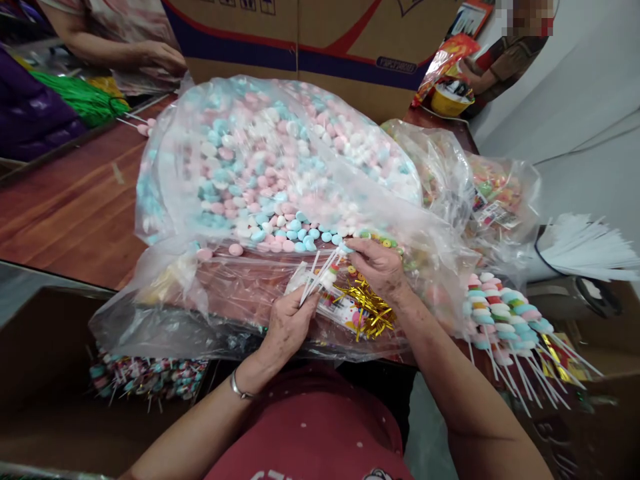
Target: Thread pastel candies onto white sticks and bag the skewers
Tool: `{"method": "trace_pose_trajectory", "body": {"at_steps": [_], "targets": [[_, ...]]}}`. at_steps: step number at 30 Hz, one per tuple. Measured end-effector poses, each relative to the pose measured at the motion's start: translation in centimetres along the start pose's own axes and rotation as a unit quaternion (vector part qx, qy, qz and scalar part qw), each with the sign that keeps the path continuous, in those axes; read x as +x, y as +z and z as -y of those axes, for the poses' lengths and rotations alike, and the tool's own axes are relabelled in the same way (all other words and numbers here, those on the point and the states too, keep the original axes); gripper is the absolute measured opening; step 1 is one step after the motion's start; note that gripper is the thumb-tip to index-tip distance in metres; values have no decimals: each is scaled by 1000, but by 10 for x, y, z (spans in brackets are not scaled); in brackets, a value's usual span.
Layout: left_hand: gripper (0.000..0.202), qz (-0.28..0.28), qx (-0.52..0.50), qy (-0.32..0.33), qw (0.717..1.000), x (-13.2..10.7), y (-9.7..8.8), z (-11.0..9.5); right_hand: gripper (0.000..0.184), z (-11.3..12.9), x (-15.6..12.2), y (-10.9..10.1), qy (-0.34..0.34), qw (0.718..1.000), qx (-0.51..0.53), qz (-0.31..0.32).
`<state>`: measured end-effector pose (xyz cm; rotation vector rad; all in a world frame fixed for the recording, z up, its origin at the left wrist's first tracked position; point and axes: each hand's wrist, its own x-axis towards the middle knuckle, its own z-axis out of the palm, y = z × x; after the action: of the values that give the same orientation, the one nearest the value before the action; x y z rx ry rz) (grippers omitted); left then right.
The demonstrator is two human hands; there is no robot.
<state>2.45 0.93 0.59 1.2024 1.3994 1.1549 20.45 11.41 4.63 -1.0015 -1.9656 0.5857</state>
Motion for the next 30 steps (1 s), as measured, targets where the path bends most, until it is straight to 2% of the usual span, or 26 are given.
{"method": "trace_pose_trajectory", "body": {"at_steps": [2, 5, 9, 13, 16, 19, 21, 23, 25, 27, 30], "targets": [[29, -6, -13, 7, 1000, -1, 0, -2, 25, 0, 0, -1, -27, 999, -20, 12], [29, -20, -27, 10, 999, -2, -1, -4, 27, 2, -5, 2, -26, 1000, -13, 4], [25, -40, -48, -6, 998, -2, 0, 2, 28, 9, -12, 9, 13, 1000, 19, -12], [22, -54, -86, -25, 995, -4, 0, 12, 27, 22, -14, 16, 59, 996, 73, 11], [23, -62, -100, -29, 993, -4, 0, 16, 26, 28, -14, 21, 69, 992, 99, 47], [21, -85, -147, -27, 985, -4, 2, 15, 29, 28, -12, 24, 81, 987, 115, 78], [20, -106, -191, -21, 976, -3, 4, 13, 34, 24, -8, 24, 98, 985, 127, 70], [19, -123, -226, -15, 966, -1, 5, 9, 34, 17, -4, 25, 95, 990, 93, 44], [20, -133, -243, -11, 961, 0, 6, 6, 28, 12, -1, 28, 57, 997, 7, 55], [20, -132, -245, -13, 961, 0, 6, 5, 23, 9, 1, 36, 0, 987, -92, 130], [21, -128, -232, -18, 964, 0, 5, 7, 20, 11, -1, 48, -54, 944, -212, 248]]}}
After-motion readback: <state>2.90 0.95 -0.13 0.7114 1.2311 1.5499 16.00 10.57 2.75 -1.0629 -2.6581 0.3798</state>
